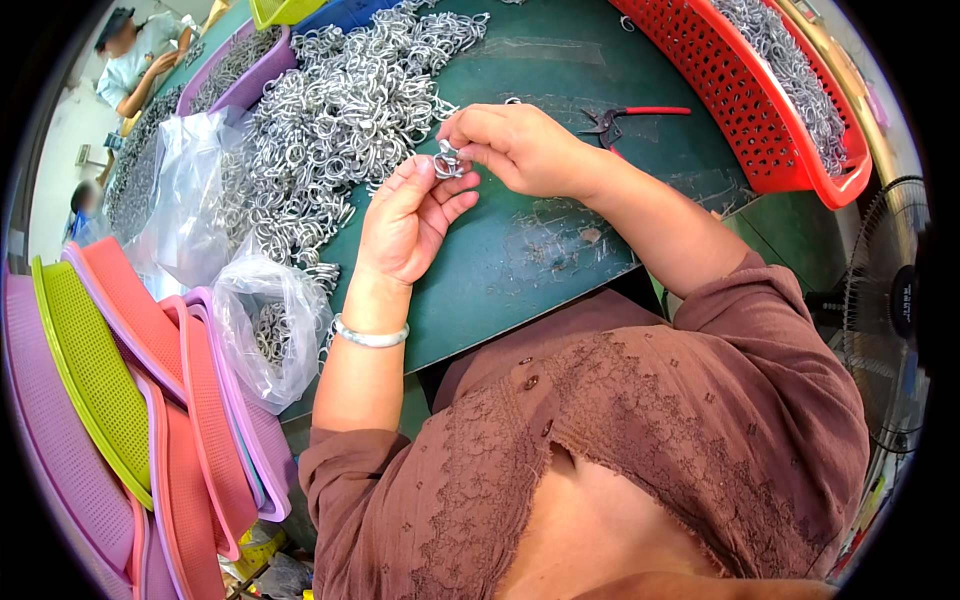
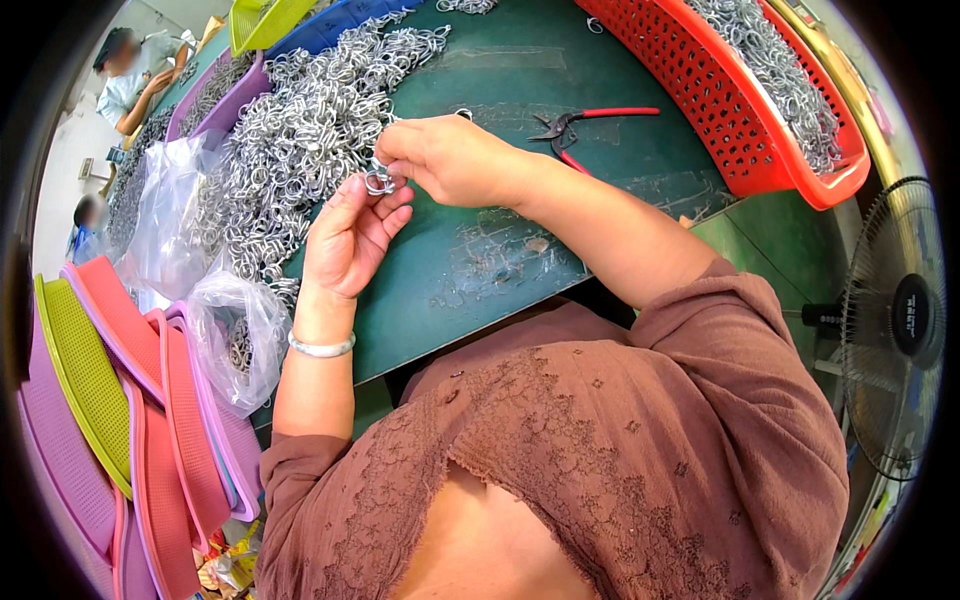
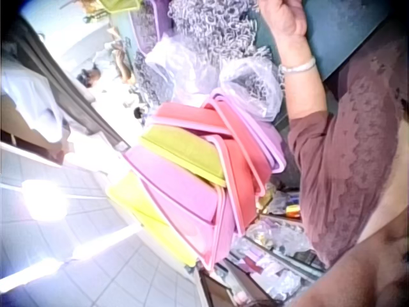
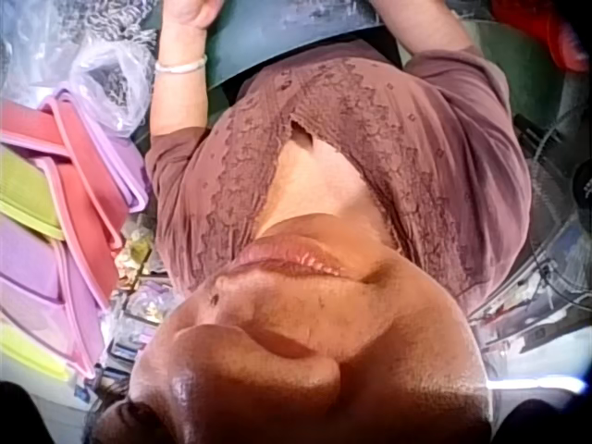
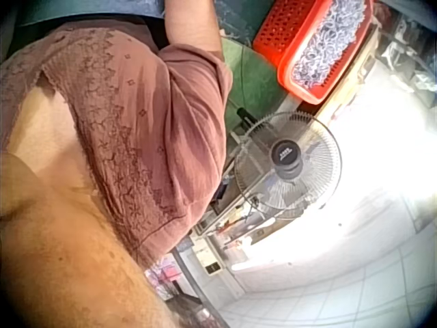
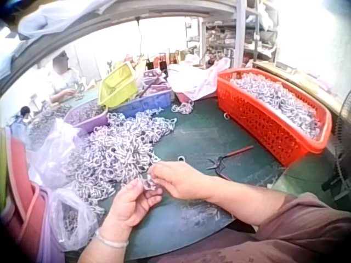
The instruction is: The person connects metal rings and links by hand at a workstation, reaching into containers to retrieve parts and assembling them into chains.
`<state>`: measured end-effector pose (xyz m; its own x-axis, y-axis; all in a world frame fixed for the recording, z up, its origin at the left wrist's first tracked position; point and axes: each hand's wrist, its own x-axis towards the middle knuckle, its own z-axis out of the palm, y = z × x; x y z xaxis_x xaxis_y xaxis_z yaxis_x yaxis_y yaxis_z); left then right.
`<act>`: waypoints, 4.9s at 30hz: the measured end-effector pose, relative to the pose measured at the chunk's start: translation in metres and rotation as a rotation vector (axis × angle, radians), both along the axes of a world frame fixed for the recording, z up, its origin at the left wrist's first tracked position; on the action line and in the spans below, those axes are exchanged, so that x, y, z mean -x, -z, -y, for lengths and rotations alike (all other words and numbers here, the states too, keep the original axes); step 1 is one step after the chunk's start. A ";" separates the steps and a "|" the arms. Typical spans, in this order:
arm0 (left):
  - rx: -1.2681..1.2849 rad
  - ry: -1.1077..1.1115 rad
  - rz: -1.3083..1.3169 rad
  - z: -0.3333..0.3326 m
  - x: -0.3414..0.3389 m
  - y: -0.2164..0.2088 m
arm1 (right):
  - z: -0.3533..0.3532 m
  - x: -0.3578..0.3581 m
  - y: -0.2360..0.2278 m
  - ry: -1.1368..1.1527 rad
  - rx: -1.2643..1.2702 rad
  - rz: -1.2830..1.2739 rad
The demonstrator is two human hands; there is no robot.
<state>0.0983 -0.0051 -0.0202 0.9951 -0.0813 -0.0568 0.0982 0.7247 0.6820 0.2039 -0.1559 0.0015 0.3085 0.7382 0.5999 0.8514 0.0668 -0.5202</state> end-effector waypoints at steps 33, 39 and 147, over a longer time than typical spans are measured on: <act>-0.381 -0.239 0.005 0.013 0.000 -0.005 | 0.000 0.000 0.002 0.088 0.102 -0.099; -0.221 -0.245 0.017 0.005 0.000 -0.002 | 0.006 -0.009 0.001 0.072 0.167 -0.332; -1.308 -0.289 0.173 0.040 -0.011 -0.003 | 0.042 -0.034 -0.003 0.161 0.566 0.105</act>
